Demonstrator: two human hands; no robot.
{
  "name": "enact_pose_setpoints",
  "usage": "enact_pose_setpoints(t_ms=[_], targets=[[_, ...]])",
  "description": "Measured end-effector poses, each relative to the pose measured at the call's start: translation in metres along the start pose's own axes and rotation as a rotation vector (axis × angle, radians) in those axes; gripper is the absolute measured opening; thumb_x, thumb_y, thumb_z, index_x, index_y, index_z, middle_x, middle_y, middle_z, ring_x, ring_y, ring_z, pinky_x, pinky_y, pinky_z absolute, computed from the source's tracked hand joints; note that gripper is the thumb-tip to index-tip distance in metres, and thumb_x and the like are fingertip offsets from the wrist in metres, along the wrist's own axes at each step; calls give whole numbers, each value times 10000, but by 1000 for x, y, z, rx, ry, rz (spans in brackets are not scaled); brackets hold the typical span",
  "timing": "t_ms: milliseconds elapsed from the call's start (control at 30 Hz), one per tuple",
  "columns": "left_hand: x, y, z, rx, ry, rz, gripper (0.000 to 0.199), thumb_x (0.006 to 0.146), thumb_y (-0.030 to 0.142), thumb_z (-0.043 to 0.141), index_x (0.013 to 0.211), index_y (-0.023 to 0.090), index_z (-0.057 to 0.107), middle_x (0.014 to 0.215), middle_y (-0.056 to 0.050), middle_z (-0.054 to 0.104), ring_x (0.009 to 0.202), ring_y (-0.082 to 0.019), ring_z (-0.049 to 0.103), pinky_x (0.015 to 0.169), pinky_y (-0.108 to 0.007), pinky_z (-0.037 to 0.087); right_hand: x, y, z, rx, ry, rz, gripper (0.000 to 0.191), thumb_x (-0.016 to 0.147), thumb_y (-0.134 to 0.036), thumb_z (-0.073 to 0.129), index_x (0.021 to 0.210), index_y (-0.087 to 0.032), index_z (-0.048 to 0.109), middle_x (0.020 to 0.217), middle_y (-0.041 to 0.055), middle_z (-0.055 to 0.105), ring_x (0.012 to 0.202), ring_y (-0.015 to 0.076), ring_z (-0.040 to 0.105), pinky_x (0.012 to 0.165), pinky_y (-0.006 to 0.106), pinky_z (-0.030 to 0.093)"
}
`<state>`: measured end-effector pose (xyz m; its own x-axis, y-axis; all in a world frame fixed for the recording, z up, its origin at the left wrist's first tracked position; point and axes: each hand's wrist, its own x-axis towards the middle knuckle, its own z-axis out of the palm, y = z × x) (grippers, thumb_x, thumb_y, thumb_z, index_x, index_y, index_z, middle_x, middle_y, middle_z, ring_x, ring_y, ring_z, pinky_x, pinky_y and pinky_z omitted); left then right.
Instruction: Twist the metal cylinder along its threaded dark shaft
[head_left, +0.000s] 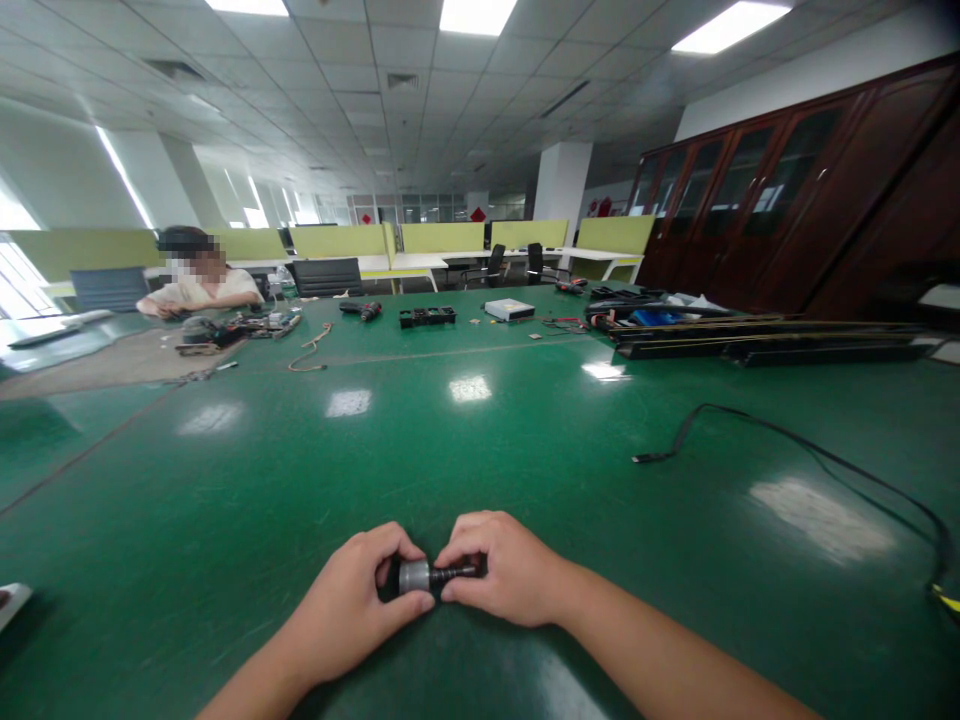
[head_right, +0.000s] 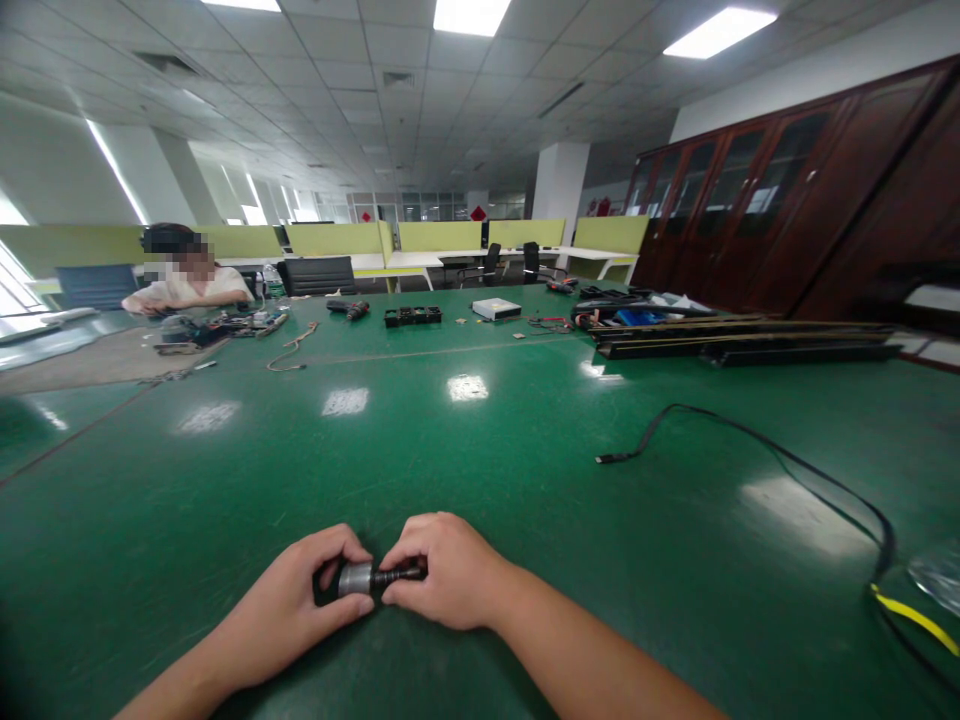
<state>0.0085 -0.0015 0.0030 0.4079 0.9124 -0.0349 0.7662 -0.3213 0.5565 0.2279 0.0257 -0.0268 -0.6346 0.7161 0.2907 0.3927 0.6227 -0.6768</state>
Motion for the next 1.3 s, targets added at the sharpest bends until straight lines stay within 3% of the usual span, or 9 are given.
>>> enact_pose_setpoints(t_ms=[600,867,1067,1300], targets=[[2,-4,2,-11,13,41,204,778,358,724,896,208,654,803,21,582,747,-165,529,673,-250,359,-3,0,-5,38,18,43,106,672,-185,764,773,-175,733,680,-19,594,628,112,552,585,212,393],[-1,-1,1,-26,15,40,199,770,362,728,850,196,654,776,25,560,727,-157,525,661,-246,357,-4,9,-21,67,-44,122,100,626,-168,792,712,-171,739,645,-30,589,587,102,528,527,211,361],[0,0,-2,-30,11,27,183,773,358,719,814,192,652,753,30,549,713,-154,522,645,-242,345,-5,14,-32,86,-21,227,83,615,-120,770,681,-154,732,630,-30,578,560,96,507,512,214,360],[1,1,-1,-32,10,13,178,768,351,719,815,194,649,756,31,555,714,-154,524,644,-242,347,-5,14,-29,130,-28,199,96,608,-110,768,689,-148,736,632,-29,567,566,98,502,515,216,364]])
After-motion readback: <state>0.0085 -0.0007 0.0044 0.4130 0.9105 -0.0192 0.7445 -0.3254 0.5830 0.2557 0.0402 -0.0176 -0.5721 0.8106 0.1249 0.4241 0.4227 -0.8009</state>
